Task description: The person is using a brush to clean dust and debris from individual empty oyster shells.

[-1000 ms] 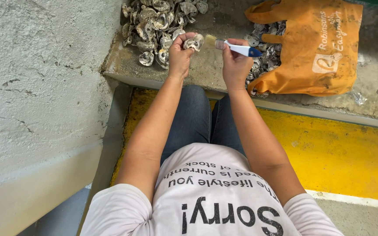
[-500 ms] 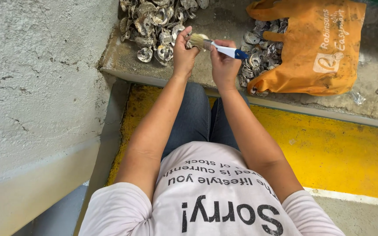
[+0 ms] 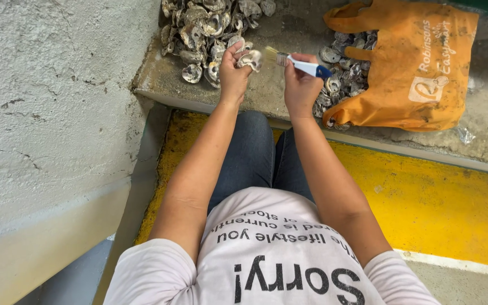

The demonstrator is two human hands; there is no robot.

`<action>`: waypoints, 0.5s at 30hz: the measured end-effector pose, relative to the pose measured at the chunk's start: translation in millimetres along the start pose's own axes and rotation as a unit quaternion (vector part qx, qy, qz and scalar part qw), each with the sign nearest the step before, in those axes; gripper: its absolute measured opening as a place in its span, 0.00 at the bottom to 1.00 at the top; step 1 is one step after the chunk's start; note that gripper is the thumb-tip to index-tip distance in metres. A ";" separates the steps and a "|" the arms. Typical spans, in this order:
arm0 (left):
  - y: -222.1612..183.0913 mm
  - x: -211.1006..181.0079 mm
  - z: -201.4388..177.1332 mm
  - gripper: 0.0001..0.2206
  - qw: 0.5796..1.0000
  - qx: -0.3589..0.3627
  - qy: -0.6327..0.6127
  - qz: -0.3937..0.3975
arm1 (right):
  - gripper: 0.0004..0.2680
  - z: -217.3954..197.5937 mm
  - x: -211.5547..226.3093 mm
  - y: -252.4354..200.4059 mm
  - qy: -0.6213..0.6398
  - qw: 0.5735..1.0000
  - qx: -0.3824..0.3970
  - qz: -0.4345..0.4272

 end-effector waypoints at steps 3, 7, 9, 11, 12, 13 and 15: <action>0.9 6.6 -4.3 0.28 0.999 -0.001 0.025 -0.022 | 0.04 15.3 16.9 -9.1 0.013 0.999 0.027 -0.013; 4.5 18.0 -3.5 0.24 0.993 0.055 -0.106 -0.013 | 0.04 18.4 8.1 -7.3 -0.023 0.998 0.051 0.016; 11.6 36.8 -11.2 0.23 0.996 0.045 -0.073 -0.017 | 0.04 8.4 0.2 -3.6 -0.018 0.999 0.042 0.012; 4.8 9.7 -12.0 0.22 0.998 0.046 -0.044 0.002 | 0.05 11.6 9.0 -2.8 0.016 0.999 0.031 0.011; -1.0 -2.2 -11.9 0.22 0.999 0.049 -0.013 0.018 | 0.05 11.0 13.1 -4.8 0.050 0.999 0.016 0.012; -3.6 -1.7 -12.0 0.22 0.999 0.047 -0.012 0.014 | 0.05 13.6 11.3 -9.8 0.049 0.999 0.017 0.017; -0.7 -5.4 -8.1 0.22 0.998 0.062 -0.029 -0.007 | 0.04 23.8 7.2 -12.1 0.081 0.993 0.066 0.047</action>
Point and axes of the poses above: each hand's wrist, its own y-axis towards the middle knuckle, its own z-axis out of the palm, x = y × z, the point moved 3 cm from there along y, towards the middle knuckle, and after that the axes turned 6 degrees about y, right-handed, at the moved point
